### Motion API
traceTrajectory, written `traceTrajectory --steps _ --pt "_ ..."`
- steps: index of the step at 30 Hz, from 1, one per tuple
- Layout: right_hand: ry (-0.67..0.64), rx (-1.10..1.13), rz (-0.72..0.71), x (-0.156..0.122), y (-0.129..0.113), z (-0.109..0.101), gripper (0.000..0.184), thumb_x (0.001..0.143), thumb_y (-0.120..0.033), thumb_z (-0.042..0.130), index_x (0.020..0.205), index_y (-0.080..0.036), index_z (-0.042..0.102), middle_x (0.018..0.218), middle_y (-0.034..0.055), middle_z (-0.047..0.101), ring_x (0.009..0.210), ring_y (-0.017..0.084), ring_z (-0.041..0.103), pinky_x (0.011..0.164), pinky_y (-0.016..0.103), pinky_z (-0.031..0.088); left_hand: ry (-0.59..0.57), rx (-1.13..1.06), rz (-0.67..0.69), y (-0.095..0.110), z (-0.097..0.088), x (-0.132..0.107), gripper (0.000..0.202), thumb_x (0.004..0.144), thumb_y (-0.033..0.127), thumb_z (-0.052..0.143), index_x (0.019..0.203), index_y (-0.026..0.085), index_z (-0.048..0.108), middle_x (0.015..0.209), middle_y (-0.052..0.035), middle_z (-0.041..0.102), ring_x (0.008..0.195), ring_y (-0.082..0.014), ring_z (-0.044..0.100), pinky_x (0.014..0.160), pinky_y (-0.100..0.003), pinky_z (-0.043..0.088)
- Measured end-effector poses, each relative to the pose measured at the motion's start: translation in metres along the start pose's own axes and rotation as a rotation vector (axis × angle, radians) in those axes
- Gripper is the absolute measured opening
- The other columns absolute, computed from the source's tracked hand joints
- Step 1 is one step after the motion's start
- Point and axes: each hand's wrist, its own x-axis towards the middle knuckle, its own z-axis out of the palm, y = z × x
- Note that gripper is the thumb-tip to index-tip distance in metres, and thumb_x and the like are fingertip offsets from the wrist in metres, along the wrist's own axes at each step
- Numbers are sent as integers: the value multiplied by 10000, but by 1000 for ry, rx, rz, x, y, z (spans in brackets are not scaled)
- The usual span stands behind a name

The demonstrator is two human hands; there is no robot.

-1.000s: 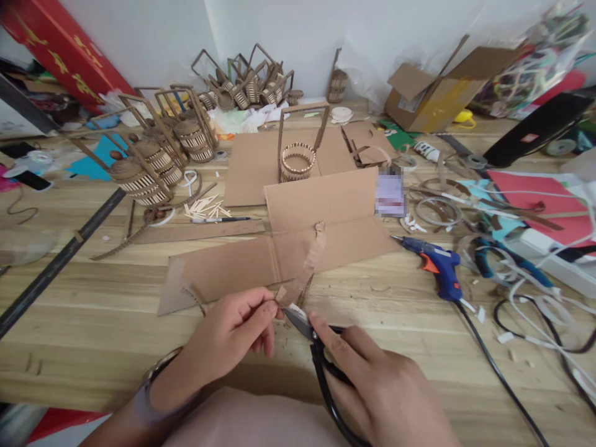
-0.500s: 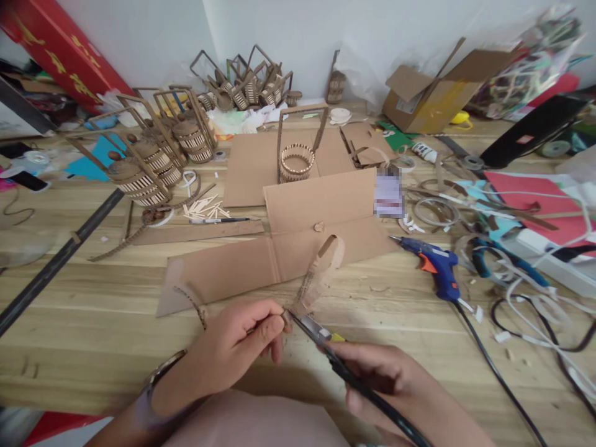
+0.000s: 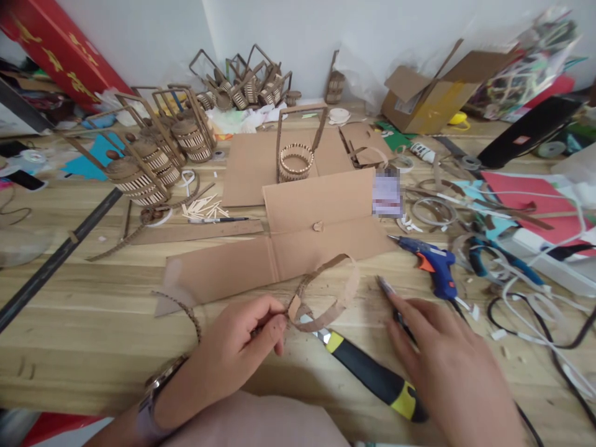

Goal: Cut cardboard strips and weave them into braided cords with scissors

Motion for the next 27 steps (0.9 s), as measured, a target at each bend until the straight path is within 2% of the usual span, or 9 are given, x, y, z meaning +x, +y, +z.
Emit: traceTrajectory --steps 2,3,5,7,13,17,20,24,27 --pt "-43 134 -138 3 -38 3 286 950 -465 553 991 -249 736 974 86 770 858 259 748 704 382 616 2 23 27 3 1 0 222 975 232 467 789 205 584 664 21 665 603 -122 568 599 -230 368" --pt "-84 219 -153 4 -55 5 244 952 -439 573 1035 -262 719 1023 69 769 914 239 747 739 349 619 2 39 44 4 1 -1 222 975 226 471 786 203 586 675 17 664 625 -125 578 611 -229 373" --pt "-86 340 -166 6 -81 9 212 943 -413 607 1060 -268 708 999 50 773 890 214 753 725 315 623 -3 78 91 5 2 -2 217 975 212 477 794 200 594 699 9 662 662 -134 591 632 -231 382" --pt "-73 411 -152 8 -95 14 188 934 -388 625 1041 -264 718 943 41 778 837 204 759 698 301 625 -1 124 145 4 2 -4 207 981 197 472 828 194 611 736 -4 669 694 -145 598 655 -239 392" --pt "-66 519 -52 12 -100 15 127 905 -272 616 858 -258 733 816 16 789 751 189 766 648 259 618 17 227 269 2 3 -7 227 1013 194 430 960 174 650 868 -62 708 805 -195 635 734 -275 437" --pt "-25 577 -2 13 -104 13 92 859 -226 638 812 -258 710 768 4 771 680 166 745 623 241 603 26 260 331 2 2 -8 263 1030 232 405 943 175 646 834 -71 698 777 -202 631 718 -282 453" --pt "-13 719 65 18 -109 13 114 833 -200 626 748 -243 689 698 10 747 629 159 724 564 225 582 14 228 357 3 1 -8 253 1022 196 399 936 183 637 813 -59 693 755 -187 622 713 -270 455" --pt "-26 876 111 21 -111 15 143 838 -190 615 707 -243 641 683 9 737 641 169 725 552 230 579 -11 151 354 3 0 -8 257 1016 167 388 978 193 640 852 -50 718 791 -173 635 757 -260 464" --pt "33 740 33 17 -108 18 118 863 -175 620 786 -256 657 743 -4 735 698 158 725 607 240 584 -1 121 289 3 -1 -7 243 1012 199 422 962 185 659 840 -46 723 782 -170 642 749 -259 464"
